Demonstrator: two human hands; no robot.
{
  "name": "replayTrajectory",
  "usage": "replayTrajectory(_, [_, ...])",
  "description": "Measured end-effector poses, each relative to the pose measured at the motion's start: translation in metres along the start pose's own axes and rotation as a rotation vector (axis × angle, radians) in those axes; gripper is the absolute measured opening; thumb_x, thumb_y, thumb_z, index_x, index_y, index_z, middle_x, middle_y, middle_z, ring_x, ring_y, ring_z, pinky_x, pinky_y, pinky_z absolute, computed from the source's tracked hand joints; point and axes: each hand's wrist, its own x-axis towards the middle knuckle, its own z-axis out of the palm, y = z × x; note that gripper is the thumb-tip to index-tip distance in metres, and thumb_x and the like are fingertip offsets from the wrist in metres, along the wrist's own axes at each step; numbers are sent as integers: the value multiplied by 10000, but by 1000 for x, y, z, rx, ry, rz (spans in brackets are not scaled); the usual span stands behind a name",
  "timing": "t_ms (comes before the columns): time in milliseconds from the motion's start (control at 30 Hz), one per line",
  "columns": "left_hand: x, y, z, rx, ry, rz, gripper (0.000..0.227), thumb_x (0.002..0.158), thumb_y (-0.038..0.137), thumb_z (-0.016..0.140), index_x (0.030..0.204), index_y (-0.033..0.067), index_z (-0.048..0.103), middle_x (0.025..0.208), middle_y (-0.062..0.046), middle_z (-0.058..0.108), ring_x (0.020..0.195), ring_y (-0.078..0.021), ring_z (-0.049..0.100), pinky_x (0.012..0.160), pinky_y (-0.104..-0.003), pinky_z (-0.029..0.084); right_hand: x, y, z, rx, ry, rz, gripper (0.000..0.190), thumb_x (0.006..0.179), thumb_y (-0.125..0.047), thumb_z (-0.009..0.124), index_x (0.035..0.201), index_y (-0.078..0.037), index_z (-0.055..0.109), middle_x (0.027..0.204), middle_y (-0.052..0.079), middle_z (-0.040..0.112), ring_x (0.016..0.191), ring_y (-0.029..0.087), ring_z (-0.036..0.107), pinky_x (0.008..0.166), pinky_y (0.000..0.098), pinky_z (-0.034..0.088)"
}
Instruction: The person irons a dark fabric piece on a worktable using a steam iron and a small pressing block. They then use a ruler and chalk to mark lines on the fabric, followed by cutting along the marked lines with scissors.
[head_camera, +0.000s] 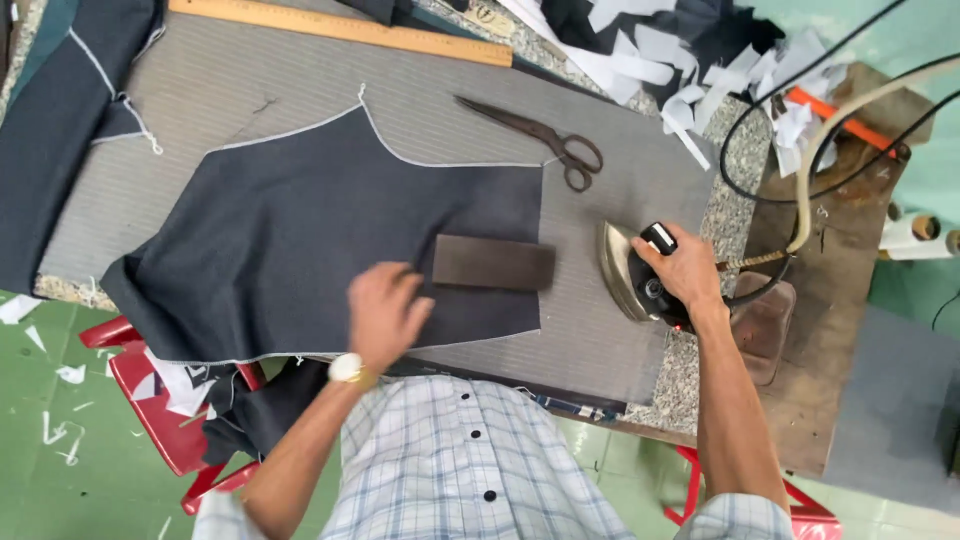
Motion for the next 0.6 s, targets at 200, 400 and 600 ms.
replayTrajectory(200, [-47, -102, -33, 261, 143, -189, 332, 1039, 400, 629, 1254, 148, 649, 1370, -78, 579, 1309, -301, 517, 1072, -481, 363, 4, -93, -24, -143, -48, -159, 518, 874, -571, 784, 1251, -219, 739, 1005, 181, 769, 985, 411, 722, 861, 474, 598])
replayTrajectory(400, [-48, -106, -25, 372, 164, -198, 399, 964, 482, 650, 1230, 184, 641, 1361, -50, 593, 1320, -276, 526, 1080, -467, 367, 27, -225, 1, -175, -202, -503, 523, 883, -462, 762, 1307, -162, 699, 999, 180, 776, 942, 406, 742, 844, 524, 589])
replayTrajectory(600, [-47, -109, -21, 376, 194, -206, 403, 993, 508, 601, 1235, 190, 651, 1356, -45, 606, 1334, -273, 526, 1083, -450, 379, 35, -336, 90, -200, -364, -753, 499, 854, -444, 738, 1286, -201, 674, 1000, 177, 776, 978, 434, 732, 847, 553, 582])
